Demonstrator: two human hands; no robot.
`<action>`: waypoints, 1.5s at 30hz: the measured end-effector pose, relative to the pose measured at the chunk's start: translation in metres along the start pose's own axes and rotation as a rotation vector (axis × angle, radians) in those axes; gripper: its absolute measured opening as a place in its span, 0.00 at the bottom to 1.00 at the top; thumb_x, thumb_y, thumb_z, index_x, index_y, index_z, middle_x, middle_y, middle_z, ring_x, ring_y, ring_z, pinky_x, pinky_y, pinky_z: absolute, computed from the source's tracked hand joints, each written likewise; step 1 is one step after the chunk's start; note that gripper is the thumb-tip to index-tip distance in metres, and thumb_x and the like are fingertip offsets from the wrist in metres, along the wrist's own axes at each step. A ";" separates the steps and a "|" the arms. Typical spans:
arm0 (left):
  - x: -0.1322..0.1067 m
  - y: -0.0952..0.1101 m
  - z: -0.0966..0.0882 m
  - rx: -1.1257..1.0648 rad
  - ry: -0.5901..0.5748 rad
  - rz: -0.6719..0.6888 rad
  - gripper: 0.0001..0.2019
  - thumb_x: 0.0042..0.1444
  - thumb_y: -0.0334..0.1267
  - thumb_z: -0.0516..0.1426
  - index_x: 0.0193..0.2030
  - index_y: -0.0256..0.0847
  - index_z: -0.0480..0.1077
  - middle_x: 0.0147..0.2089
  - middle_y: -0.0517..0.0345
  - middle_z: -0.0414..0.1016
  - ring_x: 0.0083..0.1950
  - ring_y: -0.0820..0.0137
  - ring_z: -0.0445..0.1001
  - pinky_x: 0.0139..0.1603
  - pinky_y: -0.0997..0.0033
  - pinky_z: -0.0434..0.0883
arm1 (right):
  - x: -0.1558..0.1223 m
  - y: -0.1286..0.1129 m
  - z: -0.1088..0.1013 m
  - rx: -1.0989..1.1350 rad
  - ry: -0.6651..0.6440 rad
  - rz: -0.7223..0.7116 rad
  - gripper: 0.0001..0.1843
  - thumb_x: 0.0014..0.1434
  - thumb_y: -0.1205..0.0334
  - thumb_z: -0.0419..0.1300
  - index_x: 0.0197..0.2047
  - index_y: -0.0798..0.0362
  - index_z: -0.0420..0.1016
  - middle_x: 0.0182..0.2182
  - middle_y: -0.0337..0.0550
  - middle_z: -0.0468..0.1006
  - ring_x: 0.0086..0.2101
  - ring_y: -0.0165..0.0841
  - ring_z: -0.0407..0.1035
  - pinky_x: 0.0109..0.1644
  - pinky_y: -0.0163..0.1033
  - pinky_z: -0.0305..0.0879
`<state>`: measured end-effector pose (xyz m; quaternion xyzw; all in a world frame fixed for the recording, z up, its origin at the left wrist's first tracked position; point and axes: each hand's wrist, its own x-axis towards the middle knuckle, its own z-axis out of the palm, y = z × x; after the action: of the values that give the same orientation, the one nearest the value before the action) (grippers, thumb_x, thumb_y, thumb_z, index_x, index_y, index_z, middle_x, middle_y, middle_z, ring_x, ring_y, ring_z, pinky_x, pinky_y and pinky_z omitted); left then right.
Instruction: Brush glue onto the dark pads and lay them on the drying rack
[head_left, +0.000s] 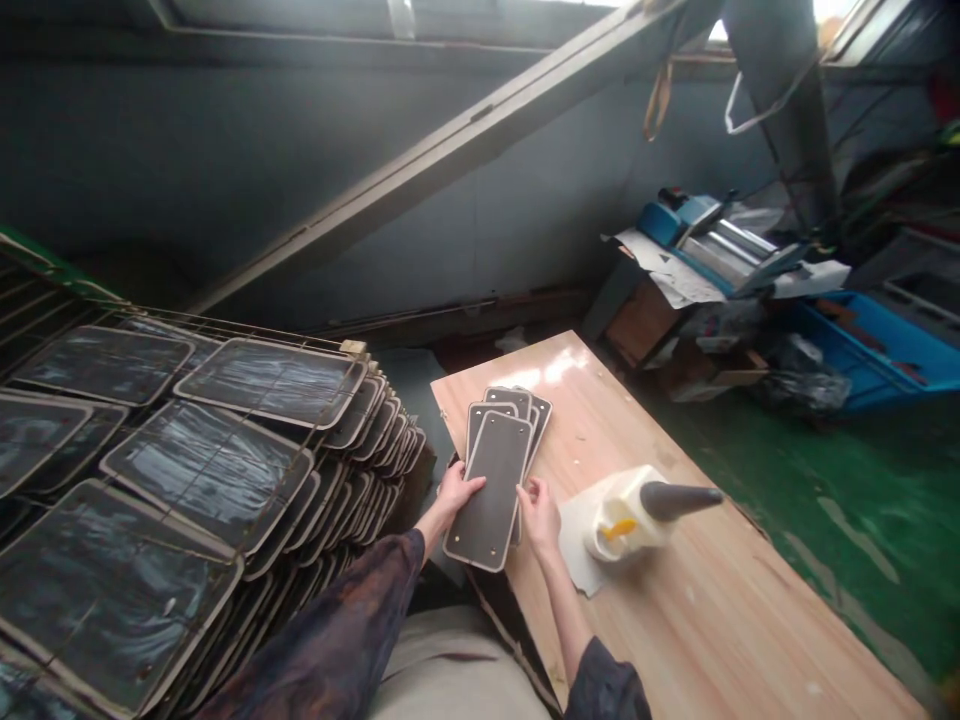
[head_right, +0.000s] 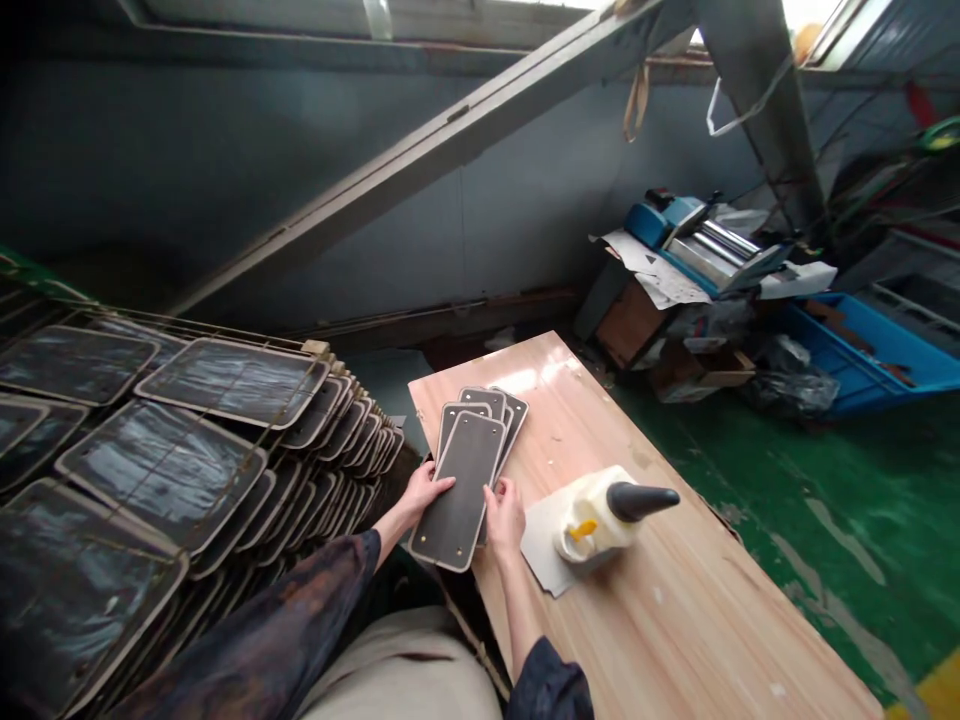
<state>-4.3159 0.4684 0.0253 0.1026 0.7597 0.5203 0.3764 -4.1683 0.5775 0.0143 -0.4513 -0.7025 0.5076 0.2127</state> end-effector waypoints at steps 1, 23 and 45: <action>0.005 -0.003 0.001 0.083 0.048 -0.017 0.16 0.48 0.41 0.65 0.41 0.36 0.69 0.43 0.44 0.79 0.45 0.58 0.78 0.46 0.63 0.73 | -0.009 0.008 -0.011 -0.024 0.009 0.008 0.24 0.52 0.41 0.57 0.40 0.54 0.72 0.39 0.52 0.77 0.38 0.43 0.72 0.43 0.48 0.69; -0.083 -0.091 -0.031 0.319 0.156 -0.248 0.24 0.47 0.55 0.61 0.42 0.38 0.62 0.36 0.49 0.72 0.36 0.59 0.76 0.36 0.59 0.75 | -0.006 0.041 -0.139 -0.601 0.205 0.117 0.39 0.51 0.25 0.45 0.33 0.53 0.77 0.25 0.49 0.77 0.27 0.41 0.69 0.32 0.43 0.57; -0.098 -0.085 -0.023 -0.286 -0.045 -0.453 0.16 0.53 0.45 0.63 0.31 0.36 0.64 0.28 0.54 0.76 0.26 0.73 0.77 0.25 0.79 0.73 | -0.109 0.048 -0.175 -0.489 0.181 -0.167 0.15 0.62 0.50 0.56 0.42 0.51 0.77 0.36 0.43 0.80 0.35 0.33 0.74 0.40 0.36 0.66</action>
<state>-4.2433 0.3612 0.0016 -0.1125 0.6734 0.5224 0.5108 -3.9612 0.5801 0.0570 -0.4734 -0.8170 0.2612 0.2004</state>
